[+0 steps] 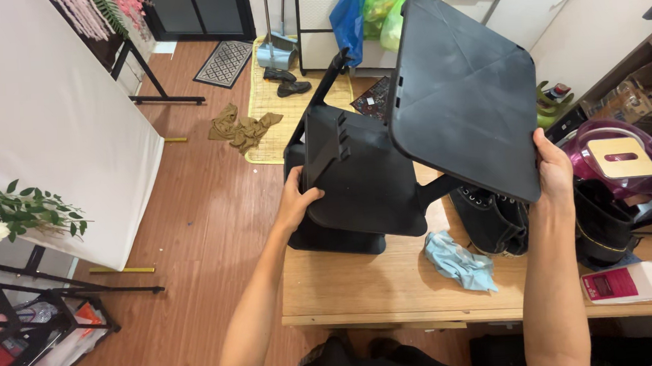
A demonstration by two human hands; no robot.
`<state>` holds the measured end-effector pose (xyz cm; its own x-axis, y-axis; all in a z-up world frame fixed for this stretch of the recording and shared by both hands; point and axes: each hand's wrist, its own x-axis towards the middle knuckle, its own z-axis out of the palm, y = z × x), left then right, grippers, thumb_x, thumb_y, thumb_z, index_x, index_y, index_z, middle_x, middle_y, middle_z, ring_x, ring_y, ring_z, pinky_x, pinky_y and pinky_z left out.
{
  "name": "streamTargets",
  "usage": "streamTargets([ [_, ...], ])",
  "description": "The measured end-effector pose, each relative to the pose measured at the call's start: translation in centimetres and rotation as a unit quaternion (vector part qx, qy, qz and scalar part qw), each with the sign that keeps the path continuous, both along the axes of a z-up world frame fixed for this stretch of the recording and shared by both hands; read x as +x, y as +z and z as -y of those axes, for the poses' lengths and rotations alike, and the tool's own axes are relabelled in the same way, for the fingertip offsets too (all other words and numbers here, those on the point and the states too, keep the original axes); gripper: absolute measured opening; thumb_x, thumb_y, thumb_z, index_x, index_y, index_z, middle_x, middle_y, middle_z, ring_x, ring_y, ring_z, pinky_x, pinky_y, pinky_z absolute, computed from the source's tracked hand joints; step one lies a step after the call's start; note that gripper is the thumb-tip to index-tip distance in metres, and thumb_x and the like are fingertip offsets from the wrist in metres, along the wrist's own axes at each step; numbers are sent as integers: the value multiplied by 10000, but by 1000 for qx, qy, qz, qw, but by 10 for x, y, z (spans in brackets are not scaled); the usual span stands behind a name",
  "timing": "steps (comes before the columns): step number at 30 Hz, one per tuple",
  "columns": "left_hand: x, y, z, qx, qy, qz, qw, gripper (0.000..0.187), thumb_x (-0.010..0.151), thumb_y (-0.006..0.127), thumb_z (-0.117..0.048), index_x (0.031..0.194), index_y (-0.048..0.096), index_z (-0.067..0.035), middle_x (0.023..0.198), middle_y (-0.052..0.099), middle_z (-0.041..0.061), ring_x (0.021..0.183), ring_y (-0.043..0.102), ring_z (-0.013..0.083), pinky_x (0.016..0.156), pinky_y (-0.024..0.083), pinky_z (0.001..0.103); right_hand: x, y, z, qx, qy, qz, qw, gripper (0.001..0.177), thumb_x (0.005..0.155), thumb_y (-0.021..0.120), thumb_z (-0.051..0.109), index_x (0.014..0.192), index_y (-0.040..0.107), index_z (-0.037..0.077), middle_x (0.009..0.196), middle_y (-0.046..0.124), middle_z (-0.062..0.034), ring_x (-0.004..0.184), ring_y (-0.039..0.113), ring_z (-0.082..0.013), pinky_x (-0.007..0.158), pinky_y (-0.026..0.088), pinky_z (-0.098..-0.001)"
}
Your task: The person wipes the surfaces of two black plastic stool parts with a light blue cloth, then interlocks the two parts to form a single unit. The person continues to wipe the assembled unit and places a third plastic part on top.
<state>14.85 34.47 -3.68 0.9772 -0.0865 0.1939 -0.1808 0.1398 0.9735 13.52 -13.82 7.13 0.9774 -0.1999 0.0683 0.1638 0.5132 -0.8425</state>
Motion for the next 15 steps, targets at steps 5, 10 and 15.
streamTargets([
  [5,-13,25,4,57,23,-2,998,634,734,744,-150,1304,526,24,1112,683,131,1019,650,184,910,528,310,5,-12,11,14,18,-20,1000,380,1151,493,231,1377,595,-56,1322,689,-172,1144,704,-252,1016,568,-370],
  [10,-24,37,17,99,57,6,993,680,712,776,-204,1300,527,28,1147,687,160,1067,666,221,939,524,336,29,-18,26,-4,61,-41,997,365,1150,511,223,1381,600,-45,1313,686,-169,1127,702,-249,1005,562,-369],
  [15,-31,46,26,154,87,10,984,719,696,790,-258,1303,528,26,1188,685,203,1112,681,294,963,520,382,45,-17,39,-12,106,-48,993,366,1145,522,209,1388,592,-55,1321,681,-183,1129,704,-263,1017,556,-382],
])
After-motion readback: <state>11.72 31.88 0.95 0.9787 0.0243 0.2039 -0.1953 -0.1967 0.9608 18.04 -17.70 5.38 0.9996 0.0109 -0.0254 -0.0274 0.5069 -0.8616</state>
